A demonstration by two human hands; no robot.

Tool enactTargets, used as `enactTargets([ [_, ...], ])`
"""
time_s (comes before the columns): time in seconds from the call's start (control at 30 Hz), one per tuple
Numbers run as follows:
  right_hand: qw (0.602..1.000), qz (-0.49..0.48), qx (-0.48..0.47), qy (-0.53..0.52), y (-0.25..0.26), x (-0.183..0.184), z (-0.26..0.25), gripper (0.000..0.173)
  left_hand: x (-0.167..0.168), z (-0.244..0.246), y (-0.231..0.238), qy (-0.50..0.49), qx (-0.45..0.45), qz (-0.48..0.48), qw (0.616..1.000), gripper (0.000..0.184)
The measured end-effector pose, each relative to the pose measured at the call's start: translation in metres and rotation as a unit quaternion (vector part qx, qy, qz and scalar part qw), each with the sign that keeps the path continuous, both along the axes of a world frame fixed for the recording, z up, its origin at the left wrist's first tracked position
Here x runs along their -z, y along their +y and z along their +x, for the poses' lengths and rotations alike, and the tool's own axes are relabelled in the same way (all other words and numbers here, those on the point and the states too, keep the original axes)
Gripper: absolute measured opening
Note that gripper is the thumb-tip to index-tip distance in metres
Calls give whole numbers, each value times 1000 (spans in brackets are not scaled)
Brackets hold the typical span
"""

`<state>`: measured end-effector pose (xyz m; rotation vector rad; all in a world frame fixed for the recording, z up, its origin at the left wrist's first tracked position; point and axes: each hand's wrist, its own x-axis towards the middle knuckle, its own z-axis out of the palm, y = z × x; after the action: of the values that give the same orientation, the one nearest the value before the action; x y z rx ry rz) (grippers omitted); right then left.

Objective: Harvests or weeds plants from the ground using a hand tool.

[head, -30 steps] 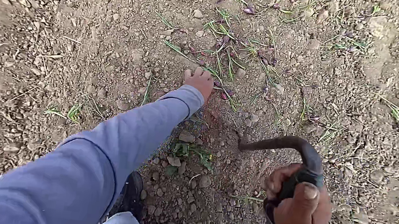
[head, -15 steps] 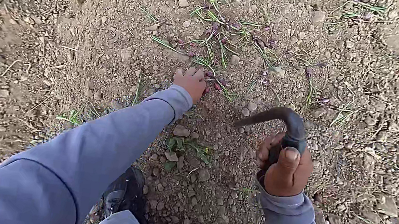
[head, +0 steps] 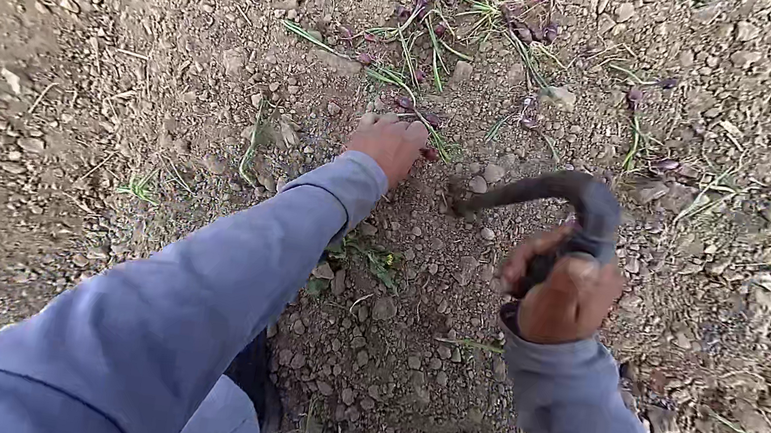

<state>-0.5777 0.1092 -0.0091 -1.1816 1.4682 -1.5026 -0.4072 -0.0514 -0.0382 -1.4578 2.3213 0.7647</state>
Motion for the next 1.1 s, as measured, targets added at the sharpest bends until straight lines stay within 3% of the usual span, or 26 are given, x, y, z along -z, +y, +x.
enactTargets([
  [0.03, 999, 41, 1, 7, -1, 14, 0, 53, -5, -6, 0, 19, 33, -4, 999, 21],
  [0.1, 998, 53, 0, -23, -2, 0, -8, 51, -11, -27, -1, 31, 93, -19, 995, 17],
  [0.2, 992, -24, -21, -119, 32, -51, -39, 39, 12, -66, 35, -17, 146, 45, 988, 18],
  [0.27, 991, -67, -44, -104, 53, -55, -61, 35, 31, -79, 55, -37, 157, 88, 983, 25],
  [0.4, 998, 26, -12, 58, 69, -29, -84, 44, 18, -64, 45, 37, 55, 101, 993, 26],
  [0.5, 997, 7, -11, -72, 61, -62, -93, 38, -4, -39, 24, 93, -69, 79, 990, 27],
  [0.57, 982, -110, -37, -149, 62, -76, -91, 27, -6, -30, 19, 35, -45, 106, 993, 25],
  [0.63, 966, -200, -48, -156, 48, -66, -77, 27, -8, -29, 11, -11, -2, 110, 994, 26],
  [0.7, 977, -165, -31, -128, 27, -31, -52, 39, -14, -31, 6, 0, -3, 88, 996, 26],
  [0.8, 1000, 8, -6, -29, 11, 19, -18, 59, -8, -53, 12, 10, -5, 74, 997, 24],
  [0.93, 995, -21, 3, -95, 30, -41, -32, 49, 35, -70, 53, -14, 67, 75, 995, 23],
  [1.0, 988, -82, 12, -128, 55, -50, -55, 44, 35, -62, 56, 62, 19, 58, 996, 21],
  [1.1, 998, -53, 9, 30, 75, -20, -79, 45, 16, -49, 31, 151, -109, 4, 983, 28],
])
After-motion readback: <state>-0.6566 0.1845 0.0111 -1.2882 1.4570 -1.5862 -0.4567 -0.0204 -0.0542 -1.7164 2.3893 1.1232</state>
